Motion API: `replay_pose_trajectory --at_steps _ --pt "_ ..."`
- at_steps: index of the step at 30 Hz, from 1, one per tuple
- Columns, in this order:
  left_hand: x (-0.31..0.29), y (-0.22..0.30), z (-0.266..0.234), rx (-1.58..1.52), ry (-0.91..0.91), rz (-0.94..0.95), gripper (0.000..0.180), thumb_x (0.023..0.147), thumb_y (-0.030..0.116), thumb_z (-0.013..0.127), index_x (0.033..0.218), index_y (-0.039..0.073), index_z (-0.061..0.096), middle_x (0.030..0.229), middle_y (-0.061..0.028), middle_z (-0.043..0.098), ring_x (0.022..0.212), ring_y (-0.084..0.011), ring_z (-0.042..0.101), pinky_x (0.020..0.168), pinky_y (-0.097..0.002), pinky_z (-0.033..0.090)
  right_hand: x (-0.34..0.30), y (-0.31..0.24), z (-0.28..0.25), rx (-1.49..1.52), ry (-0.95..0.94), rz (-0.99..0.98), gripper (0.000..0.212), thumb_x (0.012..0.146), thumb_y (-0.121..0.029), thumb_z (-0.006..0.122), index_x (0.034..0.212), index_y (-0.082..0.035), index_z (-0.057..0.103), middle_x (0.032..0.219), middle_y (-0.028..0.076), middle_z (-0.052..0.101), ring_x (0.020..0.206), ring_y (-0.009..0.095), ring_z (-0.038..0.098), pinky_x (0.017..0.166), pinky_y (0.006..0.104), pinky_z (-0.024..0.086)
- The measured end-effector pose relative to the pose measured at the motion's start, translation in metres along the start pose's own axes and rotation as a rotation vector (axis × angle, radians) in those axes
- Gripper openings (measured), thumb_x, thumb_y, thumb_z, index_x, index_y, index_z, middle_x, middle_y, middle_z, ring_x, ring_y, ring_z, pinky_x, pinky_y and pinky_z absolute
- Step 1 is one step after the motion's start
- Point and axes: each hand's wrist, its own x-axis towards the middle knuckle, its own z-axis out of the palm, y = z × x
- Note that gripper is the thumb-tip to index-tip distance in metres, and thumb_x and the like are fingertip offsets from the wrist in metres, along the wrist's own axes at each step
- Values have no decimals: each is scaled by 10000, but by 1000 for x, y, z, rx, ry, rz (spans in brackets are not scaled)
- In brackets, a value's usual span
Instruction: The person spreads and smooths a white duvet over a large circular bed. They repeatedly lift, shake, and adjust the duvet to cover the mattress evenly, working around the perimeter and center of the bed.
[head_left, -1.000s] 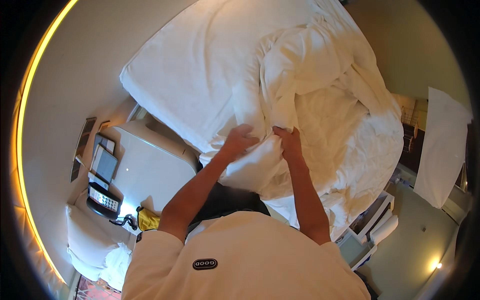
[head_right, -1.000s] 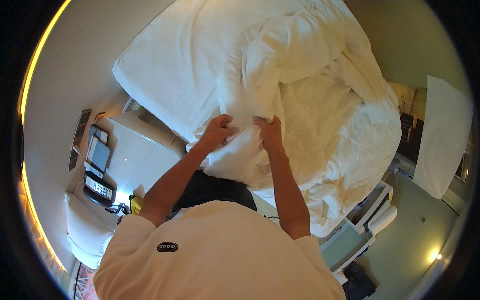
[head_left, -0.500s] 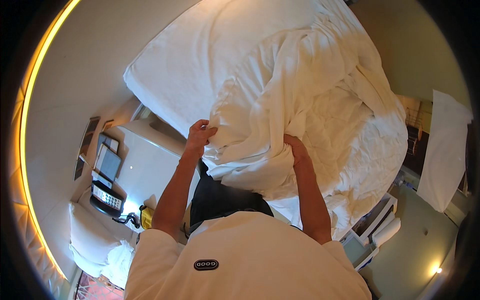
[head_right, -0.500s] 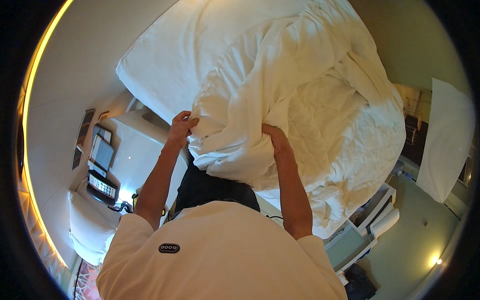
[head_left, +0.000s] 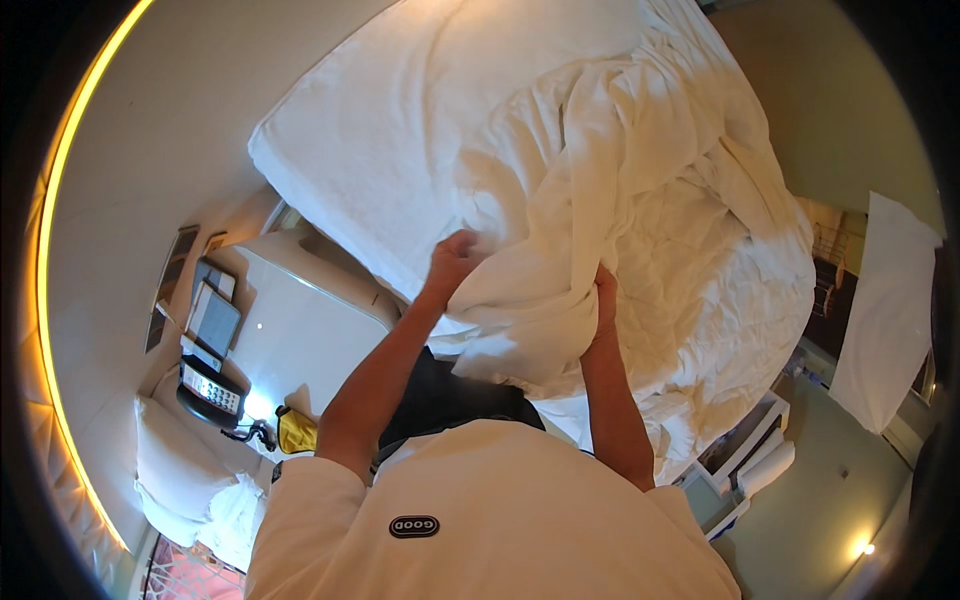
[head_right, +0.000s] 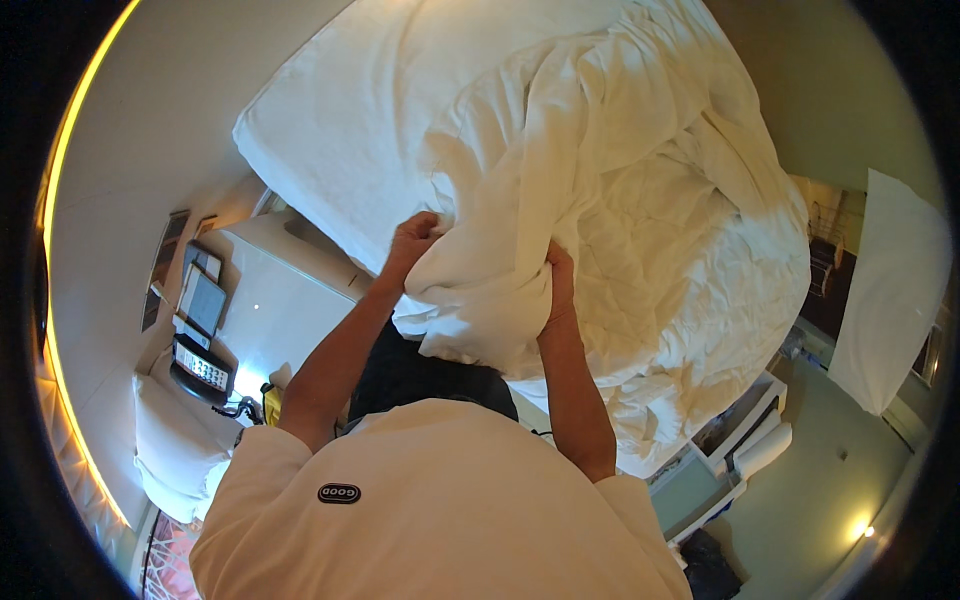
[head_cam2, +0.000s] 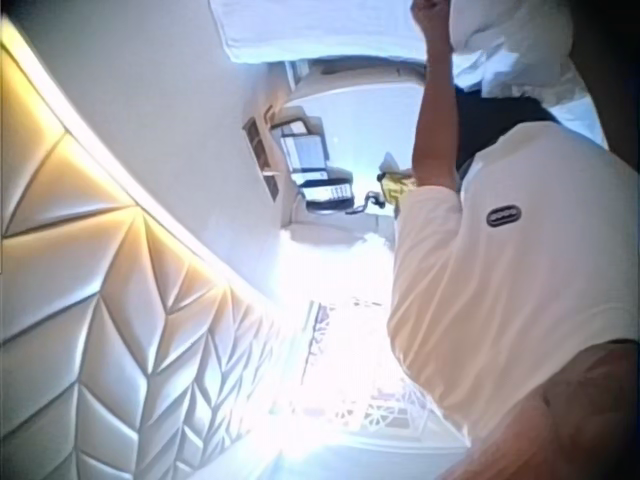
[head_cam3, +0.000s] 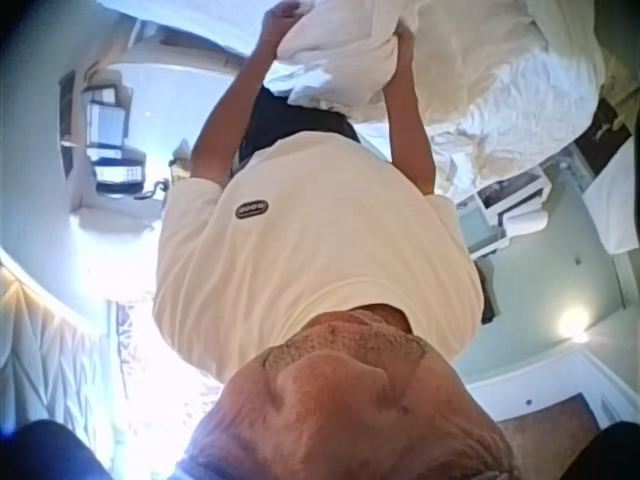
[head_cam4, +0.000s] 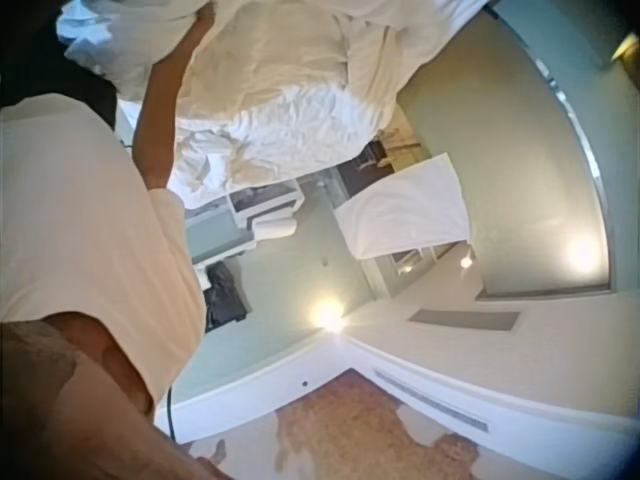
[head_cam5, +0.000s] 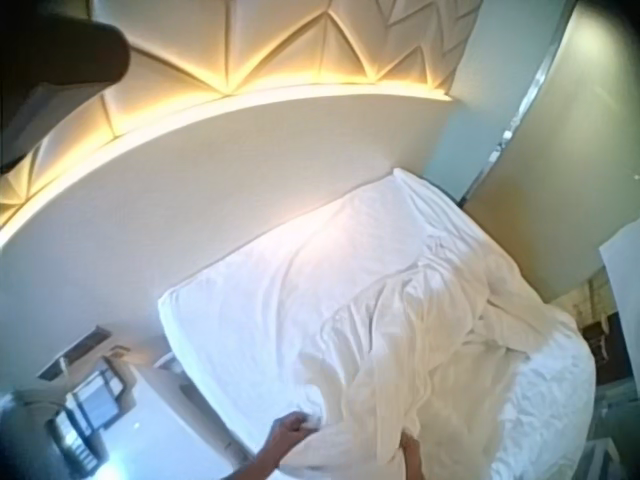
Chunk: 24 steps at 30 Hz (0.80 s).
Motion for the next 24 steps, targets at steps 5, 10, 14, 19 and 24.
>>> replay_pose_trajectory --at_steps 5,10,14,19,24 --pt "-12 -36 87 895 627 179 292 886 280 502 1017 33 586 940 -84 637 797 -197 622 677 -353 523 0 9 34 -725 134 34 441 840 -336 539 1069 39 577 971 121 623 840 208 599 750 334 492" --pt "-26 -43 66 487 123 137 317 890 304 493 1038 36 580 962 -87 629 814 -205 618 691 -366 521 -10 44 92 -1571 -199 -615 480 795 -323 647 1032 73 516 1069 207 561 981 296 549 821 394 418" --pt "-24 -43 62 230 -51 -16 338 893 323 487 1054 39 575 980 -89 622 828 -212 615 702 -376 520 -28 35 68 -1331 -164 -550 442 824 -306 617 1095 30 526 1057 181 558 978 278 545 837 361 419" --pt "-24 -42 47 -78 -152 -235 364 898 346 478 1075 42 569 1003 -91 614 845 -220 612 716 -388 518 -32 3 -15 -987 351 -530 305 857 -227 586 1054 6 582 944 65 611 875 119 565 749 257 449" --pt "-22 -36 31 -335 -207 -408 389 902 370 470 1095 45 563 1026 -94 607 862 -228 608 730 -400 516 -11 -5 -43 -1097 161 -204 261 822 -221 627 956 2 603 810 29 616 738 92 559 669 232 436"
